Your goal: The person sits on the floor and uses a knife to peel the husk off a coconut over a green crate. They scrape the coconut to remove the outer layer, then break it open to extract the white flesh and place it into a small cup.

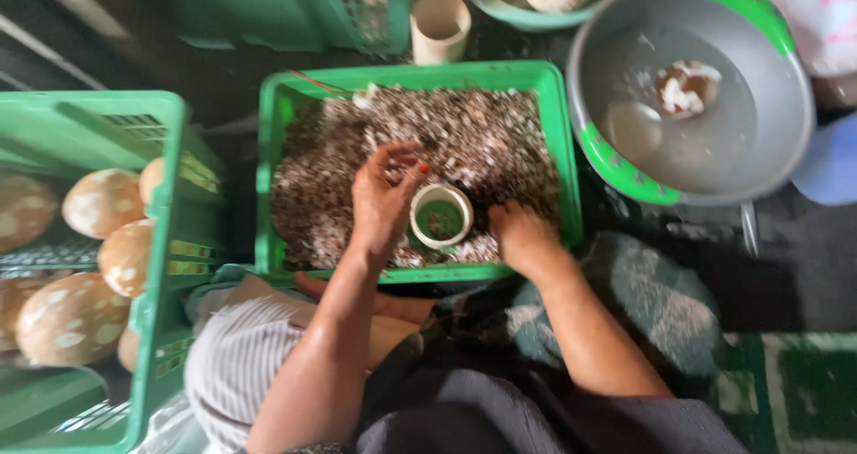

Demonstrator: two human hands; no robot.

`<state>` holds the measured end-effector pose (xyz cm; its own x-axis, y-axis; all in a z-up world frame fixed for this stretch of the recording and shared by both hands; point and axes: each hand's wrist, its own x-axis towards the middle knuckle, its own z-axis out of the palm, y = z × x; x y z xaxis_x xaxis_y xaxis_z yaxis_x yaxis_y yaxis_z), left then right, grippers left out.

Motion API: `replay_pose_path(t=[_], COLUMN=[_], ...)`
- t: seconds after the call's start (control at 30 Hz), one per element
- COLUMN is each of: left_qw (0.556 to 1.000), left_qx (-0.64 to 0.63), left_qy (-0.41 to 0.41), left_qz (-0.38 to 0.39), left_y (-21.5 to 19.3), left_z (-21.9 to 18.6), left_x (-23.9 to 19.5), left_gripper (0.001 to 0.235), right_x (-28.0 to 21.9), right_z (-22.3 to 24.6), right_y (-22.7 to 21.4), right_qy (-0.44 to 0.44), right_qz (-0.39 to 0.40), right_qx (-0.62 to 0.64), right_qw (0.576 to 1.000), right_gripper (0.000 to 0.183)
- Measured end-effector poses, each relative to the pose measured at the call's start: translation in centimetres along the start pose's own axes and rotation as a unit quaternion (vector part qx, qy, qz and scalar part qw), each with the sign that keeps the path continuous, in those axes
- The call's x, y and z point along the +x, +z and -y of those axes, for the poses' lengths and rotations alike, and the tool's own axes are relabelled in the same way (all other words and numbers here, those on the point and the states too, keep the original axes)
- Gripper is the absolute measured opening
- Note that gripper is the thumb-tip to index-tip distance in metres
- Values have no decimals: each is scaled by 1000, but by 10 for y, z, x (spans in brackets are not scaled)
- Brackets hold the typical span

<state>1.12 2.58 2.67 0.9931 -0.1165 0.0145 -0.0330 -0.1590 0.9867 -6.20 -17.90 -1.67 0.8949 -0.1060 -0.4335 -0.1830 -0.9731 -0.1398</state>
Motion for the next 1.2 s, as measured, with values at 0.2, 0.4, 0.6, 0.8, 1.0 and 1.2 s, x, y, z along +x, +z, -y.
replay_pose_path(t=[0.2,0.4,0.6,0.8,1.0,1.2], left_qw=[998,997,996,995,996,992], left_qx=[-28,-52,-11,19,44,92], left_qy=[-50,-44,-57,-62,-57,-35], left_qz=[-24,-35,-68,-76,-47,-74], left_y=[-6,-9,-12,-14,-16,-15], left_z=[8,18,21,18,3,-3], left_x=[4,14,18,15,13,10], left_gripper=[36,39,39,36,33,40], right_x=[29,32,22,-10,13,-1], right_z=[-39,-32,-12,21,13,25], right_y=[74,48,-10,-16,3,-20], right_qy=[-30,-15,85,-21,-33,-156], right_qz=[-64,-79,-22,-271,-271,-249], right_qx=[33,47,49,484,433,581], right_qw=[997,996,995,832,859,759], right_gripper=[27,34,58,53,49,56])
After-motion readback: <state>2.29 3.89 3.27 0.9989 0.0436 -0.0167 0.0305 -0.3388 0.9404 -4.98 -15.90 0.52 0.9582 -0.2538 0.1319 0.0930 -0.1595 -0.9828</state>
